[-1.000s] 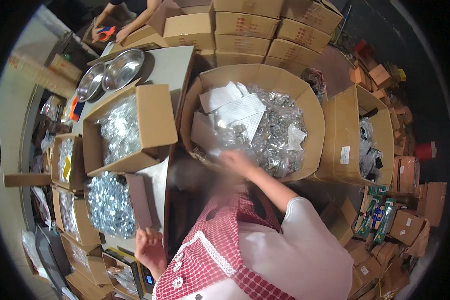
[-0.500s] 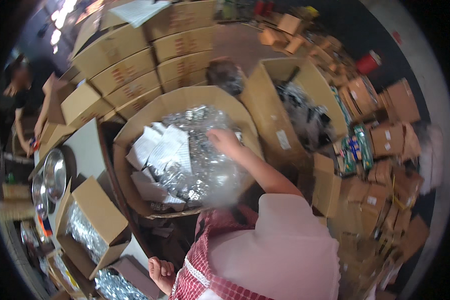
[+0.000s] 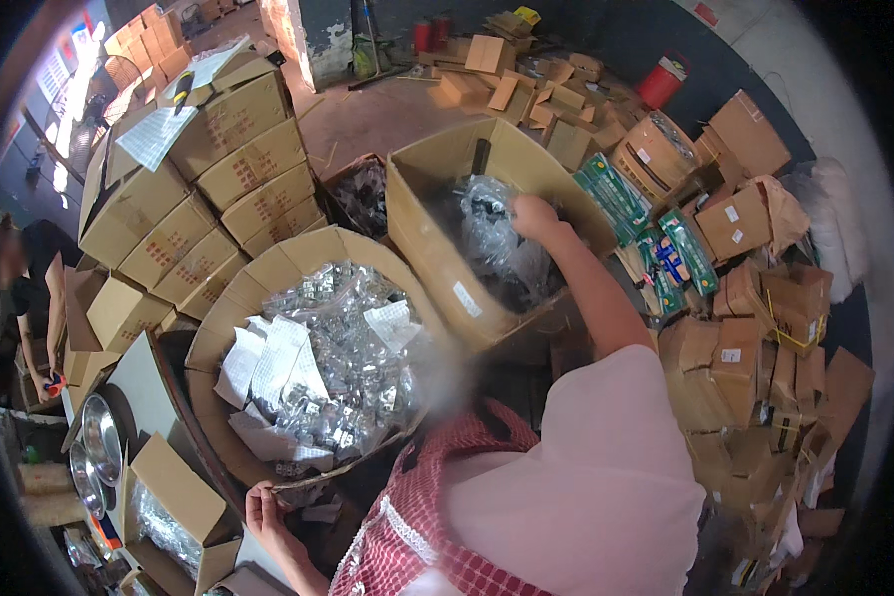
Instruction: The person repeatedly picks up small hardware items wrapped in plastic, places them on a digital scale, and transfers them into cardboard boxes. They also handle black plastic components and bubble wrap, organizing them into boxes on a cluttered table.
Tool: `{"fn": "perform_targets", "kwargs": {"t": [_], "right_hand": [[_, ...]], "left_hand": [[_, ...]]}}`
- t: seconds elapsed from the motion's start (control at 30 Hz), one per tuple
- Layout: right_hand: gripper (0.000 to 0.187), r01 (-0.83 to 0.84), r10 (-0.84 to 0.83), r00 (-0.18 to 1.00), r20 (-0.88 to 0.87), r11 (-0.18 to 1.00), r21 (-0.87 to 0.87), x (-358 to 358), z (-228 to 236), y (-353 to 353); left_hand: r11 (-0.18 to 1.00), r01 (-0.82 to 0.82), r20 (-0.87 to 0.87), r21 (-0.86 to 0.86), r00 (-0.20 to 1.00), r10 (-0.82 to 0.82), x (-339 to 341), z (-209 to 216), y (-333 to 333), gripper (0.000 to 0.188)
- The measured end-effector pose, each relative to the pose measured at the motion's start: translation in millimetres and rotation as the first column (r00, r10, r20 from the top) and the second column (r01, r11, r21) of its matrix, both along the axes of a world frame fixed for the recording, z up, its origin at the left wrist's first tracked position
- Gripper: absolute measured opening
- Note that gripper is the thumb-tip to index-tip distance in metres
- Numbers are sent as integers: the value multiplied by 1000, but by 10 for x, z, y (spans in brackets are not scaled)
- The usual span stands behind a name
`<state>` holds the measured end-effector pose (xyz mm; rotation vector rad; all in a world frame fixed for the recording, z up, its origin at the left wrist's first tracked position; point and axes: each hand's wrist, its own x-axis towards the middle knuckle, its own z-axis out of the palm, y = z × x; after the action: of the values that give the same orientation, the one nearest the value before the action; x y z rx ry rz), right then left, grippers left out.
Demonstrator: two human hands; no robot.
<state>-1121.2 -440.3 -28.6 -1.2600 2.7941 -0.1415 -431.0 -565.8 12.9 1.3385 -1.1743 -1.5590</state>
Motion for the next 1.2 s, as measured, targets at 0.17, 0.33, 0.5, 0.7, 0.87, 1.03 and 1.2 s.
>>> {"fn": "perform_targets", "kwargs": {"t": [0.17, 0.33, 0.5, 0.7, 0.87, 1.03, 1.2], "right_hand": [[24, -360, 394, 919, 19, 818, 449, -625, -378, -24], [17, -578, 515, 809, 282, 785, 224, -1037, -435, -55], [16, -506, 517, 775, 363, 852, -132, -1173, -429, -22], [15, -306, 618, 676, 402, 732, -609, -991, 79, -87], [15, -265, 618, 485, 618, 778, -570, -144, 790, -6], [25, -543, 810, 1, 587, 493, -680, 215, 1068, -106], [16, -604, 795, 231, 561, 569, -557, 87, 803, -502]], "left_hand": [[989, -26, -29, 144, 999, 30, -982, -13, 433, 13], [974, 65, -19, 219, 998, -62, -2199, 45, 729, 13], [940, 341, -72, 32, 938, -338, -3188, 408, 741, 12], [883, 467, 178, -39, 873, -454, -3904, 803, 781, 34], [706, 454, 190, -543, 886, -424, -4338, 936, 883, 79], [906, 250, -216, -340, 918, -334, -4321, 835, 981, 35], [961, -17, -334, 275, 936, 112, -4005, 648, 1129, 23]]}}
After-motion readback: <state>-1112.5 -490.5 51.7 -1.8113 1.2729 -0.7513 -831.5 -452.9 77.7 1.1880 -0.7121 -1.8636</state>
